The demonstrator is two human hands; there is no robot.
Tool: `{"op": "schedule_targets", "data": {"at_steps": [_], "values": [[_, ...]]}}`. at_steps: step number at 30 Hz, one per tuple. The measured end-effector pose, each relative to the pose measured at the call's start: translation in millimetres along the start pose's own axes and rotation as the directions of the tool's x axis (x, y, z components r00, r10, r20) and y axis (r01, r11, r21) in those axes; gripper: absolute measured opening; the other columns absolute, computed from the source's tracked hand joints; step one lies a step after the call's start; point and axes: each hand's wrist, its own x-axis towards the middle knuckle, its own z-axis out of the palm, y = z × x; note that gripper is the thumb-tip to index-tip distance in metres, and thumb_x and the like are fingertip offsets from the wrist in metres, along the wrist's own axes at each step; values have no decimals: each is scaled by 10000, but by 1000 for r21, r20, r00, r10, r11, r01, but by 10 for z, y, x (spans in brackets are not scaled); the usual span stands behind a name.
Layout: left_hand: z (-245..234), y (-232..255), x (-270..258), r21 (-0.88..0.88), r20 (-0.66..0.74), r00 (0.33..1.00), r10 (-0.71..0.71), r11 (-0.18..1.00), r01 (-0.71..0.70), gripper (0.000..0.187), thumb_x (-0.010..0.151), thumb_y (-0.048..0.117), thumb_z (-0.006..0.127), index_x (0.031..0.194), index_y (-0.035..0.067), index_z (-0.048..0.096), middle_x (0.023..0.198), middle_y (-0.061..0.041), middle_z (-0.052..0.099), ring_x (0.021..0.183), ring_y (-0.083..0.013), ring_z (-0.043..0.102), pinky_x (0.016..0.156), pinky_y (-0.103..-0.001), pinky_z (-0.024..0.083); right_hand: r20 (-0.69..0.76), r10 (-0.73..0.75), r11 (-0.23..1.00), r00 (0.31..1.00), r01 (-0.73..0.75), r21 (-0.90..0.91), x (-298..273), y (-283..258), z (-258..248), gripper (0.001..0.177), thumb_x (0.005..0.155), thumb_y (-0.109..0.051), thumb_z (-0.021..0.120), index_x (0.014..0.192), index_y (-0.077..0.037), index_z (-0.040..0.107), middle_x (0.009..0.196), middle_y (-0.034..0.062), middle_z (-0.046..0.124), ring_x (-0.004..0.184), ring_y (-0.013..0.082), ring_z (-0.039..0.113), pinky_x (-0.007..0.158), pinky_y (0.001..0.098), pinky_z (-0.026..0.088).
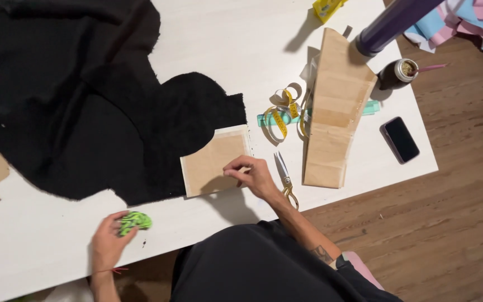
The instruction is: Cutting black faux fur fabric according to a paper pattern using scissors.
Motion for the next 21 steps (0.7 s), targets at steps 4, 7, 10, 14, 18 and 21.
{"op": "schedule_targets", "data": {"at_steps": [4,7,10,14,18,21], "values": [[-79,-237,-51,162,-282,906,316,946,-279,537,739,225,867,1247,147,711,1342,-128,653,1201,-289,632,977,-441,548,-39,24,999,999,-26,-33,83,87,-86,105,903,-107,770,982,-40,790,942,60,768,743,104,709,509,245,618],[-52,-93,-245,270,-453,771,448,893,-360,550,724,221,875,1242,105,729,1395,-189,599,1300,-346,516,1064,-498,451,-67,39,998,997,-42,-46,104,90,-92,111,918,-119,769,992,-39,786,911,70,767,710,100,682,516,249,602],[132,-17,-281,354,-556,670,491,870,-343,459,787,234,871,1196,85,726,1387,-176,621,1328,-322,519,1132,-498,431,-53,-2,999,999,0,-37,144,95,-76,116,924,-121,763,998,-33,777,926,69,758,719,93,676,525,246,598],[672,307,-390,52,-459,796,396,906,-420,319,909,280,785,1141,72,718,1124,-98,740,986,-232,700,836,-383,583,3,-27,999,1000,27,-26,196,175,-4,133,939,-132,735,1022,-28,747,953,50,739,744,98,681,562,247,617],[1200,556,-419,-134,-160,930,331,926,-352,405,874,322,778,1169,51,720,1095,-108,760,828,-176,761,606,-281,627,38,-21,991,999,26,-134,230,61,61,156,966,-152,706,1049,-20,715,978,59,723,807,116,688,622,269,619],[1404,615,-412,-229,-76,928,364,900,-372,435,932,313,777,1243,16,714,1055,-121,792,901,-168,777,720,-255,617,103,-81,937,991,112,-331,232,-63,67,164,988,-174,700,1054,-24,712,953,65,740,804,130,691,667,286,582]]}}
